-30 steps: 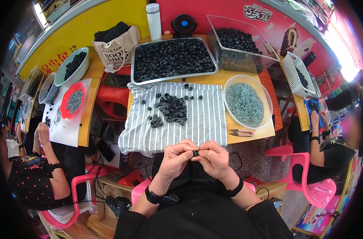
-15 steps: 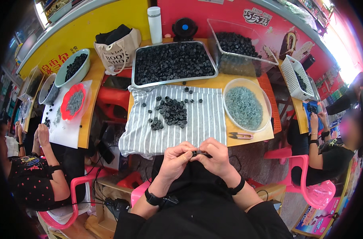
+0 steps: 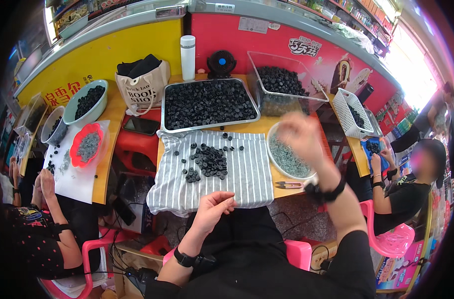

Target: Manually assembling small black plastic components by inserting blue plastic rings.

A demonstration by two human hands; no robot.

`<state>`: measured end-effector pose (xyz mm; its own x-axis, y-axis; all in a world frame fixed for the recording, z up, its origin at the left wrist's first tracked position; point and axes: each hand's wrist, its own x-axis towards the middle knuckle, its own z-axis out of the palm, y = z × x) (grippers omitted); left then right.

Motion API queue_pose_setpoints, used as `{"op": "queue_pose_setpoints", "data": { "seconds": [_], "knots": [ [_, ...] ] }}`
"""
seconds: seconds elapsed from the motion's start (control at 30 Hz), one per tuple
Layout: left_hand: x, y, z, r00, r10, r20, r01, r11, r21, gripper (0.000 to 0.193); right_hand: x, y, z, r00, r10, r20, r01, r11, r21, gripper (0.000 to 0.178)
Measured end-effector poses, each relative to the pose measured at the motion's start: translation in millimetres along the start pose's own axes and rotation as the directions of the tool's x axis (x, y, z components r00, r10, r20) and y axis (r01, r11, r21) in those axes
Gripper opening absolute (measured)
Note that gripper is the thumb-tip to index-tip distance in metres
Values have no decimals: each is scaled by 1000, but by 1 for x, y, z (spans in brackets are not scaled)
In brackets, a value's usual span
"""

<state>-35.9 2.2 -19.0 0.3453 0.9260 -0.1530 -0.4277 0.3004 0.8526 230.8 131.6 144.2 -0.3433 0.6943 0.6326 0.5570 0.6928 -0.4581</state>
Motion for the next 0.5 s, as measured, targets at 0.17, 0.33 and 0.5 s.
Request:
{"op": "queue_pose_setpoints", "data": {
  "seconds": [0.17, 0.33, 0.5],
  "knots": [
    [10, 3, -6, 1000, 9, -18, -8, 999, 43, 24, 83, 36, -37, 871, 452, -194, -434, 892, 130, 42],
    [6, -5, -9, 999, 45, -27, -44, 998, 38, 20, -14, 16, 77, 925, 183, 333, -230, 967, 106, 16],
    [6, -6, -6, 997, 60, -41, -55, 992, 113, 19, -47, -9, 142, 876, 232, 423, -235, 971, -44, 17]
  ]
}}
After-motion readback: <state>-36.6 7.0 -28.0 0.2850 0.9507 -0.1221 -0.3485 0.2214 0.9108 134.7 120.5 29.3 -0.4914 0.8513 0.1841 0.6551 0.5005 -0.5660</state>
